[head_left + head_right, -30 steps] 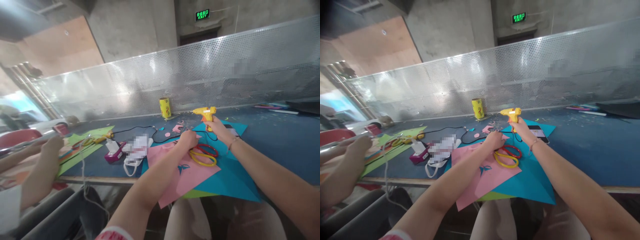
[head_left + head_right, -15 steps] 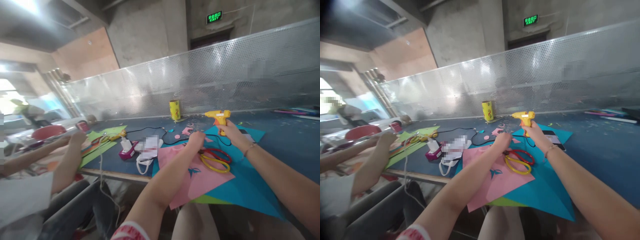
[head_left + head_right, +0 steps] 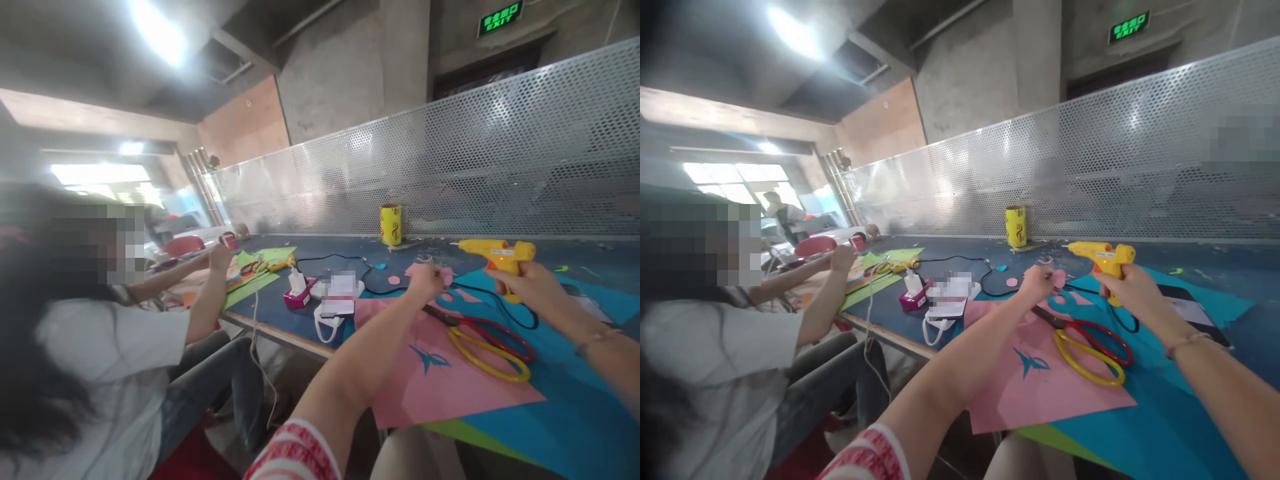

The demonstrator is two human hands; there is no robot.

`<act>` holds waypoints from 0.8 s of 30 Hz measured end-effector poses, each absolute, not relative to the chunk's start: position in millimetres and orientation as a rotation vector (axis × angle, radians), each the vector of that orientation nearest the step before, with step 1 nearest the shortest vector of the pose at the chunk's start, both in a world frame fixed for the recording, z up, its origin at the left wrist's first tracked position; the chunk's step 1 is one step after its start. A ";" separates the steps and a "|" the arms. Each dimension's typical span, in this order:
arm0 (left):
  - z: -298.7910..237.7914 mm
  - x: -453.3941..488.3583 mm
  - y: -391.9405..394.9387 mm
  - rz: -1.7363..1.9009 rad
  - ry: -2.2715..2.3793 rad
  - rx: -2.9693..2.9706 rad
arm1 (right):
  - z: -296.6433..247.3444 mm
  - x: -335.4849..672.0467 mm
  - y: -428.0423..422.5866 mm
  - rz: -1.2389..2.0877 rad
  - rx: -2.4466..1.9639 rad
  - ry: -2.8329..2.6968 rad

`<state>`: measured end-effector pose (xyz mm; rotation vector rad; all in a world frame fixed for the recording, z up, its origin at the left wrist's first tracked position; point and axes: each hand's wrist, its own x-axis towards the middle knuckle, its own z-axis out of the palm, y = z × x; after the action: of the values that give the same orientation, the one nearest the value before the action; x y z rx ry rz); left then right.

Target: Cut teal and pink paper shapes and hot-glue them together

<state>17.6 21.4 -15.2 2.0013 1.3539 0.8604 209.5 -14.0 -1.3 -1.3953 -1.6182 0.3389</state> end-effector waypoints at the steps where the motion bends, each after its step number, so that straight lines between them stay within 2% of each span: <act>1: -15.7 18.3 21.4 0.867 1.349 1.940 | -1.3 210.0 -13.4 0.271 -1.381 -1.655; 6: -16.4 17.7 19.4 0.912 1.352 1.733 | 1.7 205.9 -18.2 0.161 -1.425 -1.680; 13: -10.6 11.5 27.6 1.176 1.323 1.472 | 12.3 196.5 -33.2 0.360 -1.427 -1.699; 19: -2.8 1.3 26.6 1.162 1.368 1.444 | 18.4 190.7 -39.2 0.488 -1.416 -1.743; 24: -2.0 -4.2 25.7 1.135 1.442 1.545 | 19.4 189.2 -38.6 0.342 -1.442 -1.784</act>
<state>-4.2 25.7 -2.0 1.5447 1.4419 1.1348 189.2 -38.6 19.4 -1.4416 -1.7843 0.3418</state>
